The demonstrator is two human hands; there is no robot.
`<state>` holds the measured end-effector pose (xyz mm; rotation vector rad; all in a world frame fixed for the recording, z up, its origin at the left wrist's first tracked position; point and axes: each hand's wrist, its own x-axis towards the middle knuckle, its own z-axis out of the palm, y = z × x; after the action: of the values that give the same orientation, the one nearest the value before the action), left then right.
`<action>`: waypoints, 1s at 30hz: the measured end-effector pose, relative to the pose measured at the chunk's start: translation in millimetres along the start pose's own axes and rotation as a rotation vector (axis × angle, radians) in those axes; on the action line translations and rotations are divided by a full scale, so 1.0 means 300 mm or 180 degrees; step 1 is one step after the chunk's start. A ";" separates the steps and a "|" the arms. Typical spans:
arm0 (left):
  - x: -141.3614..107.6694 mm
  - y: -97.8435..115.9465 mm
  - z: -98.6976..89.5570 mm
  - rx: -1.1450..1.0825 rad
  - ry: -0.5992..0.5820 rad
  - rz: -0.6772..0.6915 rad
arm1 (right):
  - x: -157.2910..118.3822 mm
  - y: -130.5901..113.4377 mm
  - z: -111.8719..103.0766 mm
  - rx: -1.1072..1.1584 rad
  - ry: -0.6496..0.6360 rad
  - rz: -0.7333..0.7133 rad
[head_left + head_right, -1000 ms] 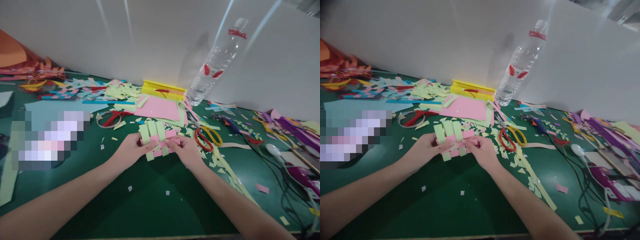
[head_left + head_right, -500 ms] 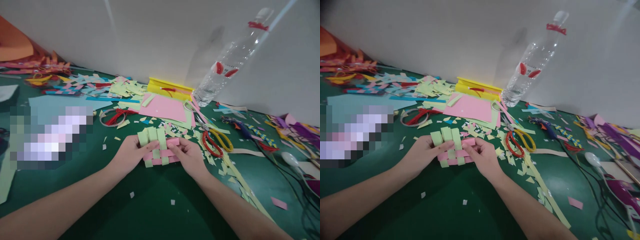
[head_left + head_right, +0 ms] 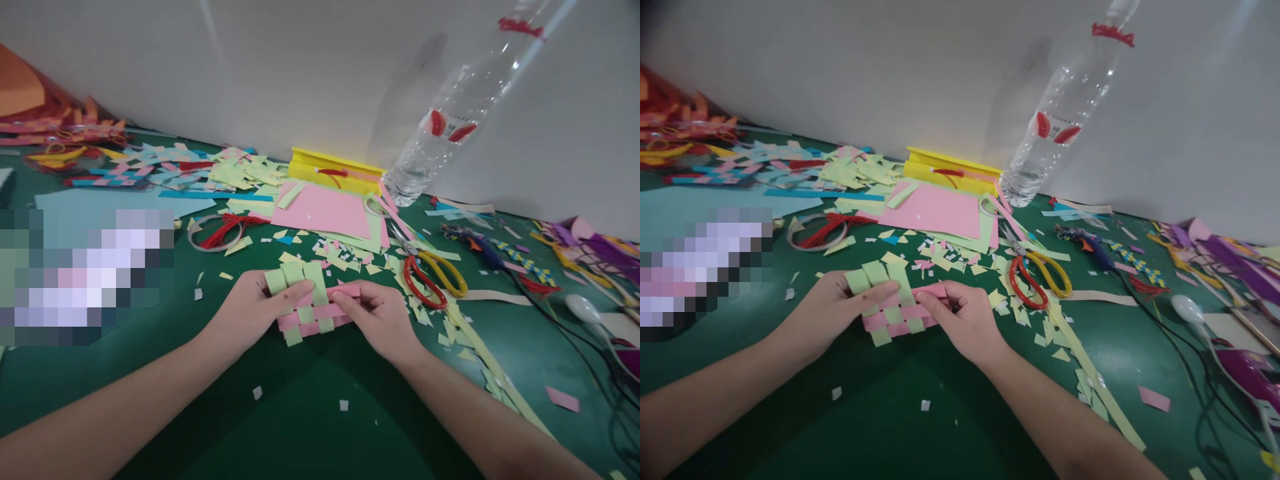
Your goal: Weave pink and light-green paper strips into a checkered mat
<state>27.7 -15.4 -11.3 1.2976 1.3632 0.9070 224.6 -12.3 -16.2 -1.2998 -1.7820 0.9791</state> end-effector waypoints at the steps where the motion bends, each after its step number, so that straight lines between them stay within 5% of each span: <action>1: 0.000 -0.002 -0.002 -0.0022 0.0016 -0.0008 | 0.000 -0.001 0.000 -0.0035 0.0014 -0.0028; 13: 0.002 0.004 -0.014 -0.0081 0.0048 -0.0168 | 0.004 0.003 -0.016 0.0121 -0.0036 -0.0222; 20: 0.007 -0.001 -0.018 -0.0125 0.0062 -0.0091 | 0.006 0.013 -0.016 0.0442 -0.0517 0.0038; 30: 0.008 0.009 -0.015 0.0115 0.0350 -0.0113 | 0.015 0.024 -0.027 0.0037 -0.0347 -0.0045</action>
<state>24.1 -12.1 -8.0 1.2625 1.4895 0.9450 233.6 -5.3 -18.4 -1.2460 -1.8621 1.0691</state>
